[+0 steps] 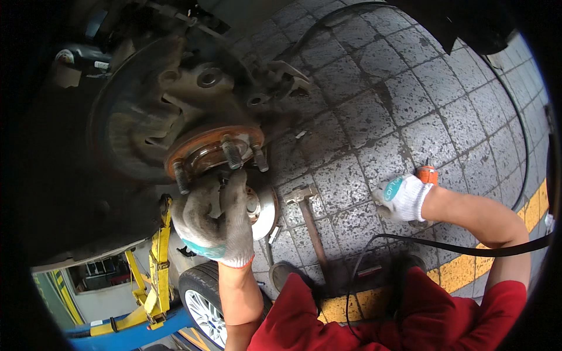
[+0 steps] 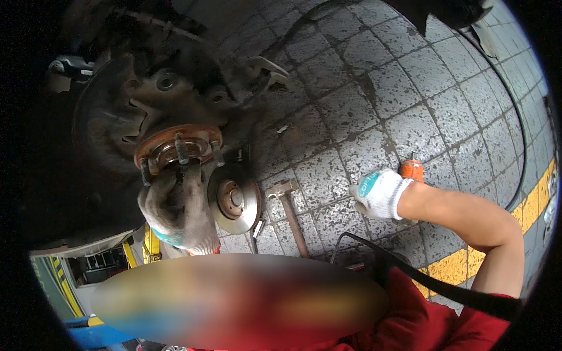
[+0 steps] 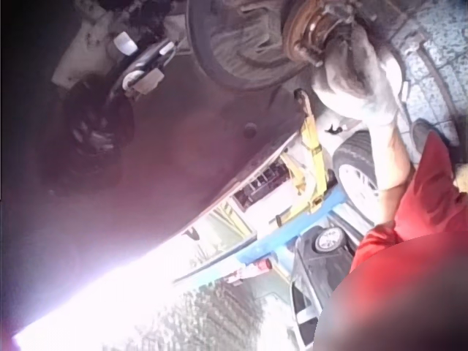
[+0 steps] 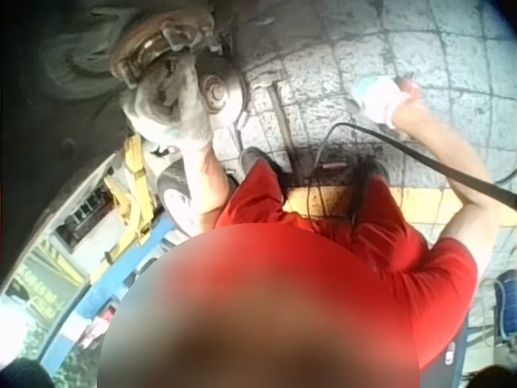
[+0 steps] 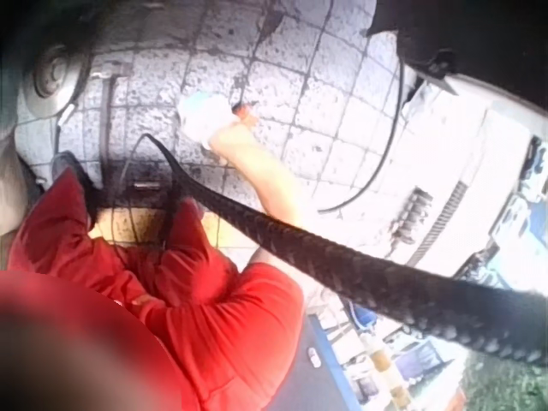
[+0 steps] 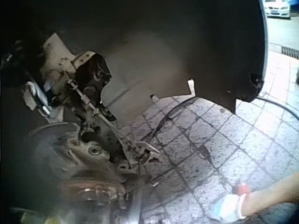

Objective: The person removes the brake caliper and rotor from a car wheel hub using an impact wrench and hands. They then reattach the rotor and caliper to the hub.

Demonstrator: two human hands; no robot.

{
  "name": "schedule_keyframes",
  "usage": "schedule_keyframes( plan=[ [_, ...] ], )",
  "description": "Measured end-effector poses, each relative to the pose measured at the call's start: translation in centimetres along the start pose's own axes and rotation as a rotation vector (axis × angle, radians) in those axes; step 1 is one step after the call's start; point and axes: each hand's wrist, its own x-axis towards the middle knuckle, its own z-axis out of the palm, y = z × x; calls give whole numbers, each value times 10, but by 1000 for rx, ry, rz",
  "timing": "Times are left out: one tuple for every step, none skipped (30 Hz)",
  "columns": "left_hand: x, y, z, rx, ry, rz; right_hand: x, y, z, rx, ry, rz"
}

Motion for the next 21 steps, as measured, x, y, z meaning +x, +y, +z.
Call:
schedule_keyframes(
  plan=[
    [-2,-2,-1,9,0,18,0,2,5,8,17,-6],
    [-4,-4,0,12,1,41,-1,3,8,17,37,-9],
    [-4,-3,-1,22,-2,20,-3,4,9,15,40,-11],
    [-3,-3,-1,33,-2,1,-3,4,7,13,47,-14],
    [-4,-2,-1,44,-5,-21,-3,5,7,6,49,-23],
    [-3,-2,0,45,13,-59,-3,5,9,-3,58,-33],
    [-2,-2,1,46,31,-97,-3,6,10,-11,67,-43],
    [-1,-4,3,55,38,-59,-2,7,11,-21,84,-52],
    [0,-7,4,64,44,-21,-2,6,11,-25,86,-51],
    [1,-9,6,74,50,17,-2,6,11,-29,83,-52],
    [-1,-9,11,-13,90,-25,-3,5,8,-27,66,-43],
    [-5,-9,17,-97,130,-63,-2,5,10,-25,77,-51],
    [-8,-9,18,-121,142,-72,-1,6,12,-24,87,-59],
    [-7,-8,21,-147,164,-72,0,11,17,-31,130,-81],
    [-6,-8,21,-113,158,-43,2,15,20,-35,111,-69],
    [-5,-8,20,-107,137,-36,0,14,24,-30,86,-51],
    [-4,-9,18,-96,119,-29,-1,12,24,-29,64,-46],
    [-5,-9,14,-115,85,-44,0,10,23,-28,41,-37],
    [-2,-9,14,-137,75,-48,1,11,21,-28,47,-38],
    [-3,-9,13,-160,61,-60,1,9,18,-25,45,-40],
    [-3,-9,12,-180,47,-73,-1,5,13,-20,31,-27]
  ],
)
